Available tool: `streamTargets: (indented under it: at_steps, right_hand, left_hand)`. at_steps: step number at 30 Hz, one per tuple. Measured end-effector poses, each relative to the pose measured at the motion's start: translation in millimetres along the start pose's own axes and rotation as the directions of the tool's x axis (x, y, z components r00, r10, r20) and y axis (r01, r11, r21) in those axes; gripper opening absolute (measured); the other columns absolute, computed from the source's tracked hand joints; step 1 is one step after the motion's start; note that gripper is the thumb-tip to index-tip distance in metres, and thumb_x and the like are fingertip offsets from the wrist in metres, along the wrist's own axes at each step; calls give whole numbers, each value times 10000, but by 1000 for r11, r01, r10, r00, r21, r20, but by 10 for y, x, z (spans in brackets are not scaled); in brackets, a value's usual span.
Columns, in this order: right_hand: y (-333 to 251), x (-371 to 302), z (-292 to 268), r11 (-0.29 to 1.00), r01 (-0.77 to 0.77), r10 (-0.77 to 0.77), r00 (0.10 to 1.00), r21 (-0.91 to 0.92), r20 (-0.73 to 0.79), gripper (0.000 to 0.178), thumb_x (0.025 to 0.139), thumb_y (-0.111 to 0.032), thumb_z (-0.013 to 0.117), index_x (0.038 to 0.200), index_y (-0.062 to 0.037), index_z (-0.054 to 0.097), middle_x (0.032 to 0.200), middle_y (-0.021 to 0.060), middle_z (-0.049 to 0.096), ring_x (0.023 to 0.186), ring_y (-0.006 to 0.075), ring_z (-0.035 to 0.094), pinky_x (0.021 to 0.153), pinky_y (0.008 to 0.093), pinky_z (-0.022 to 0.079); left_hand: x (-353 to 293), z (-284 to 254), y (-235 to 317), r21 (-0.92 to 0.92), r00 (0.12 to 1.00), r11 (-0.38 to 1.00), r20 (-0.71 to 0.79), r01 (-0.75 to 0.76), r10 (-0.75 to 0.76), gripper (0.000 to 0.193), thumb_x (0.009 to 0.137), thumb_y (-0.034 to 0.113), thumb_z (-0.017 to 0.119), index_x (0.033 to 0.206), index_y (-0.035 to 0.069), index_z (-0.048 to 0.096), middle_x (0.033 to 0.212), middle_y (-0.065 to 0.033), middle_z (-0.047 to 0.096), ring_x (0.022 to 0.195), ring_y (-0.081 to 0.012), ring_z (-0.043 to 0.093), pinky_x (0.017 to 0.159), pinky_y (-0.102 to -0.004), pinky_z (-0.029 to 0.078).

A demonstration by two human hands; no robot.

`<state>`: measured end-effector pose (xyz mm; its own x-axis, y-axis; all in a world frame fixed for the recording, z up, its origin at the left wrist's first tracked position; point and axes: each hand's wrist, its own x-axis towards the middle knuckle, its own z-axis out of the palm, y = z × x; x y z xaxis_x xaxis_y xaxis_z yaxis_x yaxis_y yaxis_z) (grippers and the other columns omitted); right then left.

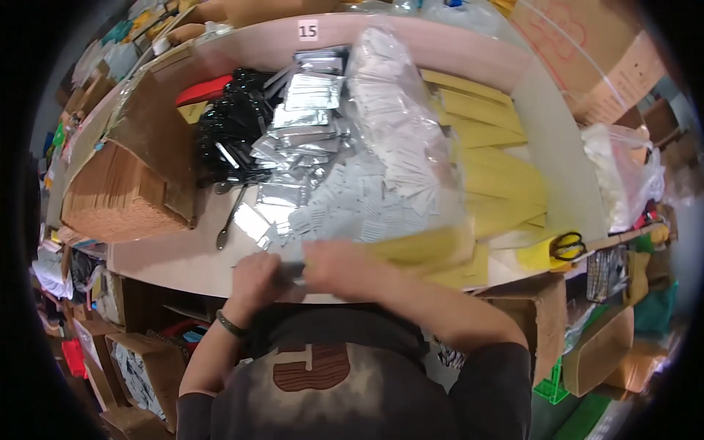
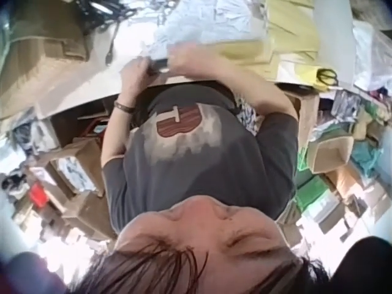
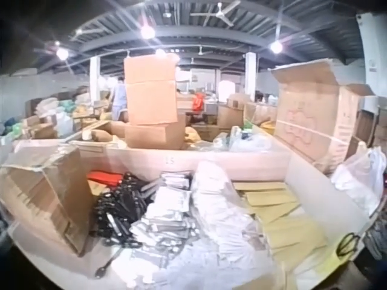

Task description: Packaging small silver and black packets into yellow envelopes at a warehouse workstation.

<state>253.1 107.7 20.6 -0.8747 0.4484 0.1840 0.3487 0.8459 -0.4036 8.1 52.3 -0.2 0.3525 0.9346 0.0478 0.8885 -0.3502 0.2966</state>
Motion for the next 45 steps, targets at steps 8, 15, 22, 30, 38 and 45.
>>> streamTargets:
  at_steps: [8, 15, 22, 30, 38, 45]
  right_hand:
    - [414, -930, -817, 923, -381, 376, 923, -50, -77, 376, 687, -229, 834, 961, -59, 640, 1304, 236, 516, 1248, 422, 473, 1007, 492, 397]
    - [154, -549, -118, 994, -104, 104, 995, -42, 3, 398, 811, -342, 707, 1044, -33, 615, 1256, 217, 523, 1160, 416, 503, 946, 496, 434]
    - [-152, -417, 22, 753, -657, 657, 754, 27, 1, 321, 903, -364, 616, 904, -43, 631, 796, 162, 661, 755, 372, 652, 674, 481, 522]
    - [-37, -263, 234, 613, -786, 785, 617, 79, 53, 210, 841, -256, 614, 763, -63, 639, 721, 148, 659, 693, 376, 647, 634, 486, 504]
    - [-41, -69, 213, 729, -635, 665, 746, 256, -42, 184, 814, -236, 625, 859, -58, 635, 798, 154, 672, 779, 364, 651, 724, 463, 511]
    - [1731, -753, -338, 491, -867, 785, 483, -88, -388, 293, 870, -164, 568, 1128, -88, 683, 1184, 182, 647, 1080, 376, 602, 916, 426, 490]
  left_hand:
    - [-181, -46, 59, -656, 918, 690, 395, 306, -31, 513, 732, 105, 693, 1212, -7, 550, 1041, -117, 647, 993, -213, 632, 891, -333, 496]
    - [261, 61, 903, -761, 839, 648, 365, 21, 402, 561, 712, 113, 700, 1231, 5, 516, 1318, -238, 456, 1130, -411, 534, 934, -404, 481]
    - [89, 135, 380, -377, 855, 793, 406, 479, -324, 515, 715, 162, 733, 1176, 31, 544, 1026, -191, 640, 982, -388, 614, 845, -413, 509]
    - [-205, 20, 213, -278, 981, 941, 93, 192, -172, 666, 691, 207, 812, 1277, 72, 525, 965, -146, 607, 919, -366, 627, 780, -424, 520]
    - [50, -110, 83, -215, 968, 975, 222, -64, 112, 724, 692, 251, 821, 1321, 63, 515, 1017, -134, 607, 973, -329, 614, 805, -415, 509]
    - [38, 0, 48, -276, 978, 939, -95, -206, 186, 746, 705, 370, 817, 1303, 36, 522, 1219, -179, 586, 1085, -391, 572, 920, -449, 476]
